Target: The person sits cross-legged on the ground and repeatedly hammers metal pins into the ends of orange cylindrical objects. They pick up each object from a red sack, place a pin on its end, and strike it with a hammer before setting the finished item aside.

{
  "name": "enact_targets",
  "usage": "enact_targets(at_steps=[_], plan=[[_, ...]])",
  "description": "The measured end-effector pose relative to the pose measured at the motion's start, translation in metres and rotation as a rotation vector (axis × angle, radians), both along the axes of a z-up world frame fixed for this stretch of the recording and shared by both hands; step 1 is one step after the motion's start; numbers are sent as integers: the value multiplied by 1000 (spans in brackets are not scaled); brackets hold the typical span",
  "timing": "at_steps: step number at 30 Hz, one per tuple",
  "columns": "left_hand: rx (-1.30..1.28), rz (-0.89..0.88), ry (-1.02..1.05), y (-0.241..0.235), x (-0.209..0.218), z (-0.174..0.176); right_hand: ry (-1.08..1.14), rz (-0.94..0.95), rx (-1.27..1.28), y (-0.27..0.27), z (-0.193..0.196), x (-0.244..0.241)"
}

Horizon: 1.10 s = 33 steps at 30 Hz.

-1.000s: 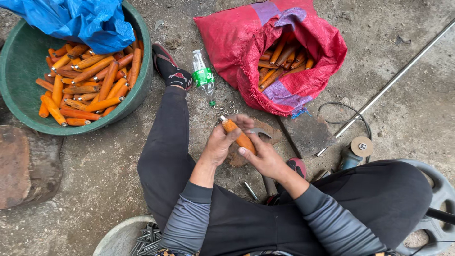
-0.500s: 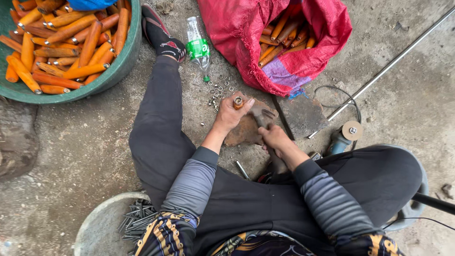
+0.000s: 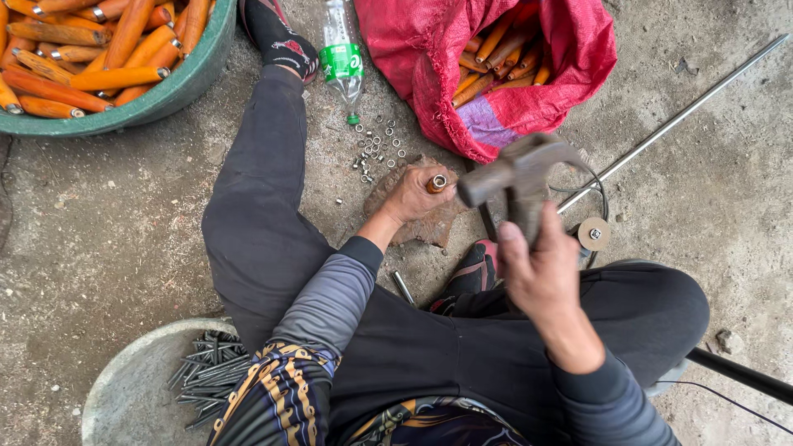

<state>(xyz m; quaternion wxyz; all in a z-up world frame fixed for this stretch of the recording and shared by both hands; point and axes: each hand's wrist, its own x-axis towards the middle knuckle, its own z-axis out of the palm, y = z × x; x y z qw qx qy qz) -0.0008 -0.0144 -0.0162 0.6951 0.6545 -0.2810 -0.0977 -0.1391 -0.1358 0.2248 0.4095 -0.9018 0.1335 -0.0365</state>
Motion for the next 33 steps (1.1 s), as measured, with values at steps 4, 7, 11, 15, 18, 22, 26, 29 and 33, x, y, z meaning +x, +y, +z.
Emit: enact_targets(at_steps=[4, 7, 11, 15, 18, 22, 26, 29, 33], plan=[[-36, 15, -165, -2, 3, -5, 224, 168, -339, 3, -57, 19], [12, 40, -184, 2, 5, -6, 250, 194, -290, 2, -68, 33], [119, 78, -123, -2, 2, -8, 264, 100, -250, 1, -30, 24], [95, 32, 31, -5, -1, -19, 164, -16, -129, -2, -8, 7], [8, 53, -152, -6, 6, -24, 35, 31, -237, 1, -35, 13], [-2, 9, -171, -3, 6, -25, 149, 206, -323, 1, -70, 30], [81, 34, -117, -6, 0, -30, 294, 119, -219, -7, -49, 23], [21, -53, 257, -11, -2, -35, 307, 23, -157, -10, -30, 20], [-47, -35, 75, -10, 0, -34, 151, 114, -318, 1, -40, 26]])
